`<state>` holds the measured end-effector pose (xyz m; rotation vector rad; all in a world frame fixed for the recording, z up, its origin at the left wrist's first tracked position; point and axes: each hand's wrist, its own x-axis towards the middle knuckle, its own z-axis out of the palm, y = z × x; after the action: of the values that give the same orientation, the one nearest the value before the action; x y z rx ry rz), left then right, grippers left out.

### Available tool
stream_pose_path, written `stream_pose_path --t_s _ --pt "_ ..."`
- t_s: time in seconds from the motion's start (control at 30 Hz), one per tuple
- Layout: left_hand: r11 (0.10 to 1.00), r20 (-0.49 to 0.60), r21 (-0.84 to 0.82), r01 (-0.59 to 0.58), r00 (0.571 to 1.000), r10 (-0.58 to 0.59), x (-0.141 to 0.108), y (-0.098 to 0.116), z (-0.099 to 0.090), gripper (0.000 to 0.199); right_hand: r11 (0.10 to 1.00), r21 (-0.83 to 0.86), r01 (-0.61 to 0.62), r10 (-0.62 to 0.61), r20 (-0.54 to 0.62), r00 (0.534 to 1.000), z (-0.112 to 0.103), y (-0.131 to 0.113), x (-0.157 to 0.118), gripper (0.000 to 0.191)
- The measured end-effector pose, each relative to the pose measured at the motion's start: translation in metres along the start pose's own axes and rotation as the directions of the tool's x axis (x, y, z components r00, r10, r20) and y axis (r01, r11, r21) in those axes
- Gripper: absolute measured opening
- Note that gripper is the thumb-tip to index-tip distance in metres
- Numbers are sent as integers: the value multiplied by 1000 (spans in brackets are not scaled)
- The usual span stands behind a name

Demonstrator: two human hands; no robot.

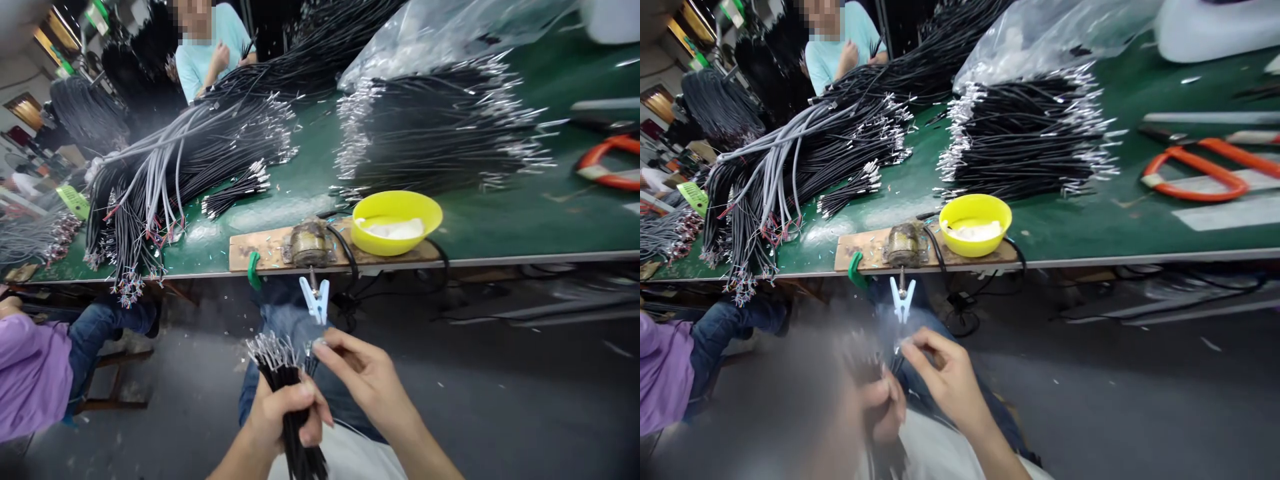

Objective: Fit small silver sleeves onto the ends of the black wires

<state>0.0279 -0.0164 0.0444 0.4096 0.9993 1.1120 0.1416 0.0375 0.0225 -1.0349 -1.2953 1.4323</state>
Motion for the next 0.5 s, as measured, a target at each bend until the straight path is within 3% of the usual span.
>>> stream_pose_path --t_s 0.07,0.17,0.33,0.5 --pt "998 9 55 30 999 -31 -1 3 1 37 997 -71 -25 23 -25 999 1 -2 3 40" --pt "992 -76 122 -21 997 30 0 6 1 36 986 -165 20 -42 -131 990 -2 -4 0 44" --pt "955 -96 293 -48 992 79 3 7 0 37 956 -166 243 -237 55 970 -7 -15 -4 16" --pt "906 -120 418 -74 983 135 6 11 0 41 955 -150 255 -248 64 967 -5 -15 -3 21"
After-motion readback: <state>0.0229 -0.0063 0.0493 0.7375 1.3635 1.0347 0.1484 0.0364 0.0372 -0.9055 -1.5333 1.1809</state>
